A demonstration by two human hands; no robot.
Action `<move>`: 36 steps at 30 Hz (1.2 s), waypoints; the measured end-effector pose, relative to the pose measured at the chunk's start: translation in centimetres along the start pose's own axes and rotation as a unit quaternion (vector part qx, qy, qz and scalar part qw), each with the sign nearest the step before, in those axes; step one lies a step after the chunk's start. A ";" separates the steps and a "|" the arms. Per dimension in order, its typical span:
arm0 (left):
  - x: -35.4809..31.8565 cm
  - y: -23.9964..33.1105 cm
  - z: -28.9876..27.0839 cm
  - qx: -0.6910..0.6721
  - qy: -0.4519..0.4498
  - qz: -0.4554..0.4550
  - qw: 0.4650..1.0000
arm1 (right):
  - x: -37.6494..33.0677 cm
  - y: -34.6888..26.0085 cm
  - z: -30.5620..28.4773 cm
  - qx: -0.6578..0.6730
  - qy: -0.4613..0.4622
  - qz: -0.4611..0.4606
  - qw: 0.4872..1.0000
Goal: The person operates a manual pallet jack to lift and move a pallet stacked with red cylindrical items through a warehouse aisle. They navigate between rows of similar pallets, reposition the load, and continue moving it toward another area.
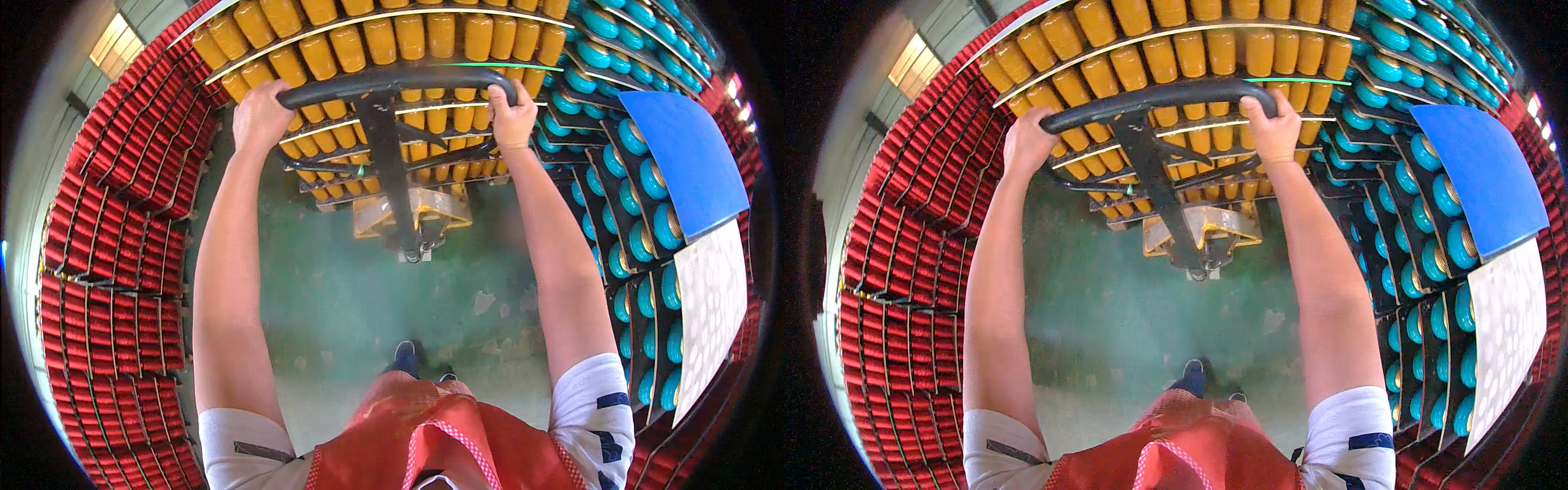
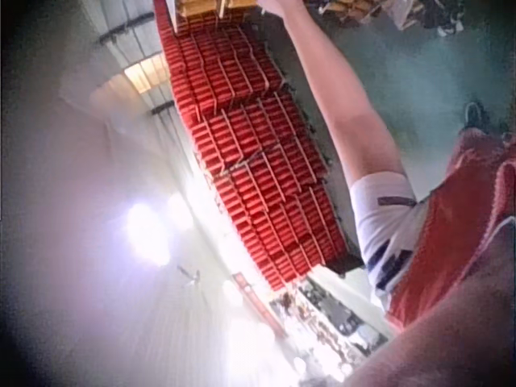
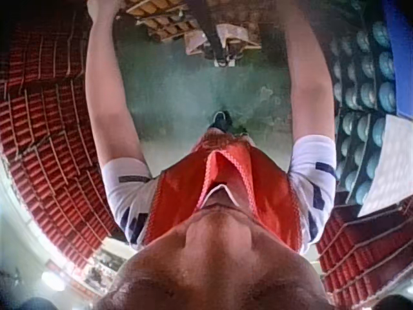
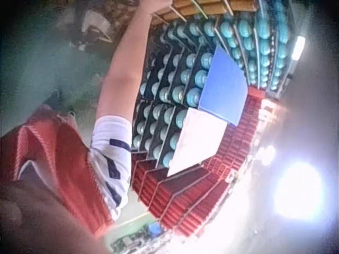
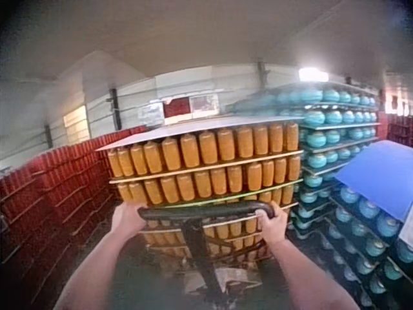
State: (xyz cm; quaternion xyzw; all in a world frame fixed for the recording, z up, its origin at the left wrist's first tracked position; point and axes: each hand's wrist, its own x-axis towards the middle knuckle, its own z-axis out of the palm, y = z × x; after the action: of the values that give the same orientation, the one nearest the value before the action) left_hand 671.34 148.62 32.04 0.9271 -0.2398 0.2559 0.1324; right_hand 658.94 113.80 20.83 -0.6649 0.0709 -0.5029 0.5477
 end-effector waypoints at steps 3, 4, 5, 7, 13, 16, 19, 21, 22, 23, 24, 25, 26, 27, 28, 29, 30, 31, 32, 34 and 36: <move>1.2 0.5 1.2 0.015 0.011 -0.009 1.000 | 0.9 0.3 0.2 0.010 0.018 -0.007 1.000; 1.9 0.4 1.6 0.010 0.010 -0.014 1.000 | 1.3 0.3 0.1 -0.006 0.008 -0.008 1.000; 2.4 0.2 2.1 0.013 0.013 -0.013 1.000 | 1.4 0.4 -0.1 -0.004 -0.001 0.003 1.000; 3.7 -0.2 3.3 0.008 0.022 -0.006 1.000 | 1.5 1.2 0.5 -0.026 0.006 -0.011 1.000; 7.7 -3.0 6.0 -0.034 0.059 0.035 0.997 | 1.3 0.3 2.8 -0.021 0.030 0.009 0.999; 8.5 -3.2 6.6 -0.043 0.068 0.067 0.995 | 1.2 0.3 2.8 -0.053 0.055 -0.022 0.997; 9.0 -3.5 7.4 -0.067 0.094 0.140 0.983 | 1.4 1.1 2.1 -0.096 0.057 -0.058 0.992; 8.9 -3.6 8.8 -0.046 0.079 0.133 0.987 | 1.1 1.0 2.0 -0.095 0.050 -0.016 0.994; 8.8 -5.9 9.4 -0.044 0.078 0.129 0.988 | 0.5 -2.1 2.5 -0.161 0.020 0.049 0.986; 9.0 -5.1 9.8 -0.071 0.053 0.092 0.992 | 0.6 -1.4 2.0 -0.148 0.015 0.023 0.989; 9.5 -5.4 10.5 -0.130 0.040 0.098 0.986 | 0.7 0.8 1.9 -0.158 0.045 -0.021 0.986; 9.1 -7.6 9.6 -0.106 0.083 0.102 0.986 | 0.5 -1.0 3.0 -0.109 0.023 -0.039 0.993; 9.1 -9.3 9.7 -0.084 0.163 0.142 0.973 | 0.7 -1.3 4.0 -0.066 0.040 -0.056 0.995; 8.8 -9.2 9.6 -0.099 0.146 0.126 0.976 | 0.3 -1.3 4.3 -0.043 0.048 -0.047 0.997; 8.7 -10.4 10.5 -0.120 0.143 0.084 0.979 | -0.2 -2.3 4.3 -0.018 0.024 -0.004 1.000; 8.5 -9.0 10.7 -0.121 0.178 0.083 0.973 | -0.3 -2.9 3.7 -0.012 0.022 0.023 0.999; 8.6 -9.2 11.4 -0.123 0.157 0.064 0.978 | -0.5 -2.4 3.3 -0.014 -0.006 0.052 0.999; 6.9 -7.0 9.9 -0.109 0.113 0.006 0.988 | -1.4 -2.9 2.6 0.000 -0.015 0.064 0.998; 5.9 -7.4 10.2 -0.096 0.092 -0.013 0.991 | -2.5 -3.5 2.0 0.018 -0.027 0.077 0.997; 0.1 -6.4 6.5 -0.078 0.165 -0.003 0.983 | -5.5 -4.9 1.1 0.034 -0.050 0.059 0.996; -6.6 -4.3 1.4 0.062 0.302 0.136 0.942 | -10.1 -8.4 -1.9 0.081 -0.112 0.072 0.988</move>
State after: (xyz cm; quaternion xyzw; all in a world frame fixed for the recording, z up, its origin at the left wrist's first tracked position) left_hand 669.16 154.22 26.82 0.7712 -0.2963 0.5537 0.1041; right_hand 648.72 122.36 21.38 -0.6637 0.0157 -0.3885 0.6390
